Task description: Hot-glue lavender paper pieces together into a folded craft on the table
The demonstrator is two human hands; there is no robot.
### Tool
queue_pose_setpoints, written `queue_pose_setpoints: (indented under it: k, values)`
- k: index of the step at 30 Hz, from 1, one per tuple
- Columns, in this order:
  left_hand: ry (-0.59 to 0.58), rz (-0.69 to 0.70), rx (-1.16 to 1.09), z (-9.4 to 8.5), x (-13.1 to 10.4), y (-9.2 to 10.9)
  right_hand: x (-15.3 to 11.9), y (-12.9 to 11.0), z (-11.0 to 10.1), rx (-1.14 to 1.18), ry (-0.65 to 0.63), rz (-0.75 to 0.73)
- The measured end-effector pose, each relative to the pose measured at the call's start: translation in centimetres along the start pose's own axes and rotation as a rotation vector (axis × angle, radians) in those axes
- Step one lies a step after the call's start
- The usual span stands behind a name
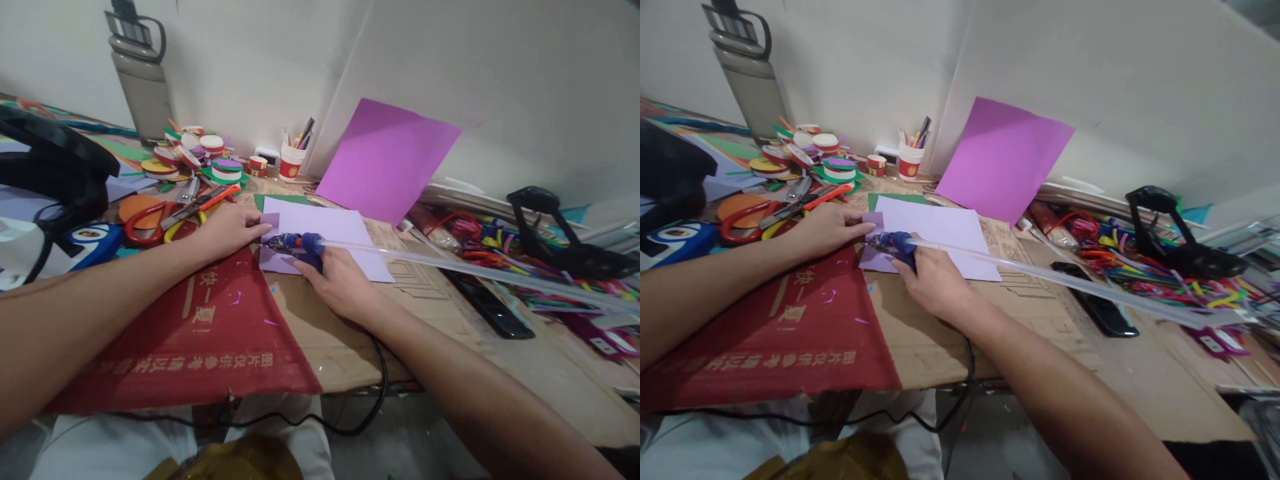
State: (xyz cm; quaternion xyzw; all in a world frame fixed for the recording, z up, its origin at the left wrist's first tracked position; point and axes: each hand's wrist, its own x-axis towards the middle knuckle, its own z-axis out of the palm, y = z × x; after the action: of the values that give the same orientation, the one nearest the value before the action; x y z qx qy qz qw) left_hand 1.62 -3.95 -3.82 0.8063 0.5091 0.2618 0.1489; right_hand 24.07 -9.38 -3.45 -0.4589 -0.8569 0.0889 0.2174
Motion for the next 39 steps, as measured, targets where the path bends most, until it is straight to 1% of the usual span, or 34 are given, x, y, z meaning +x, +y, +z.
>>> queue_pose_setpoints:
  k: [3,7,15,20,23,26,32,39]
  values:
    - [-0.008,-0.014,0.013,0.0,0.0,0.0,0.1,-0.1,-0.1,-0.001,-0.013,0.012]
    - [-0.006,0.002,0.025,0.0,0.0,-0.2,-0.1,-0.1,-0.4,-0.011,-0.02,0.019]
    - [0.006,0.005,0.044,0.1,0.0,-0.2,-0.6,0.7,-1.0,-0.078,0.009,0.056]
    - [-0.006,0.013,0.021,0.1,0.0,-0.3,-0.6,0.6,-1.1,-0.083,0.024,0.057]
    - [-0.005,0.013,0.021,0.1,0.0,-0.3,-0.7,0.5,-1.4,-0.084,0.008,0.051]
    - [-0.003,0.003,0.02,0.1,-0.1,-0.2,-0.8,0.4,-1.7,-0.101,-0.005,0.078]
    - [0.004,0.01,0.025,0.1,0.0,-0.2,-0.8,0.6,-1.5,-0.084,0.027,0.064]
    - [0.017,0.029,0.005,0.1,0.0,-0.3,-0.7,0.1,-1.9,-0.09,-0.026,0.114]
